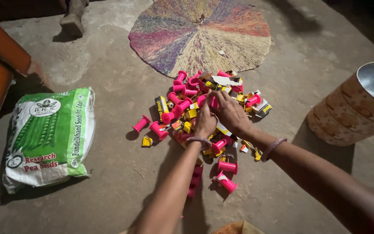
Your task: The person sits on the floor and sorts a mixed pile of pink plastic wall anchors and small yellow-and-black boxes. They repeatedly pick up anchors, place them into a separate group, and occasionally move boxes aside to reach more anchors.
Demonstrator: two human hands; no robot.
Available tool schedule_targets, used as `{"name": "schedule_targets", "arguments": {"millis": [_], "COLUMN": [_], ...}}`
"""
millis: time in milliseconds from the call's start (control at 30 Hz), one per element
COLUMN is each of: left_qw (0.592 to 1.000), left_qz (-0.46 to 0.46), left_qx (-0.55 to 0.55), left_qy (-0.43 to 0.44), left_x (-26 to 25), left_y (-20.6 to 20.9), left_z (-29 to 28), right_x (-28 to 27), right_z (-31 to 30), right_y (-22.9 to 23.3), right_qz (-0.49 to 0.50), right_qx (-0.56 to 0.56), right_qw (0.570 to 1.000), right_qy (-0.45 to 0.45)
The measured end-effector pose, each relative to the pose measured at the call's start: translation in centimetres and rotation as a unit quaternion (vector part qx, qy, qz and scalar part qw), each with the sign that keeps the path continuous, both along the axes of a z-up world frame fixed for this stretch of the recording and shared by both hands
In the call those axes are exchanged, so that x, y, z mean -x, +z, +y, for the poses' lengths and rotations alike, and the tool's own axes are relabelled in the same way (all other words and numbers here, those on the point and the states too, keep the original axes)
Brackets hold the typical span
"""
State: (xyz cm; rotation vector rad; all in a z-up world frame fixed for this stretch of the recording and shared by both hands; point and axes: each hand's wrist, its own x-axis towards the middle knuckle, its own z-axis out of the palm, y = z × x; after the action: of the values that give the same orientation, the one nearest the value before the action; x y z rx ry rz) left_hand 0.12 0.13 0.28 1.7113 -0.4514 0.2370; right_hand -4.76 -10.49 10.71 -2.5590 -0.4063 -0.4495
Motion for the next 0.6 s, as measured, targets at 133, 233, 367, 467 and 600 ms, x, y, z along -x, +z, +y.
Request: {"name": "schedule_targets", "arguments": {"millis": [133,233,367,467,600], "left_qw": [0.980,0.951,0.894,0.873,0.842], "left_qz": [0.111,0.065,-0.030,-0.104,-0.198], "left_qx": [-0.167,-0.294,-0.433,-0.454,-0.469], "left_qy": [-0.017,-0.067,-0.109,-0.142,-0.178], "left_x": [-1.2,-2.9,-4.5,-6.0,-6.8], "left_y": [1.3,3.4,5.3,6.0,7.9], "left_z": [-0.4,-0.3,1.3,2.6,5.9], "right_x": [0.1,0.0,-0.4,-0.8,-1.7], "right_z": [-1.0,-1.7,-1.4,-0.4,1.8], "right_y": [-0.6,-0.6,-0.4,-0.3,0.2], "right_qz": [-0.034,-0.014,-0.014,-0.035,-0.085], "right_qx": [-0.002,-0.004,-0.030,-0.067,-0.061], "right_qw": [0.999,0.999,0.997,0.996,0.993], "right_qy": [0.010,-0.036,-0.066,-0.052,-0.046]}}
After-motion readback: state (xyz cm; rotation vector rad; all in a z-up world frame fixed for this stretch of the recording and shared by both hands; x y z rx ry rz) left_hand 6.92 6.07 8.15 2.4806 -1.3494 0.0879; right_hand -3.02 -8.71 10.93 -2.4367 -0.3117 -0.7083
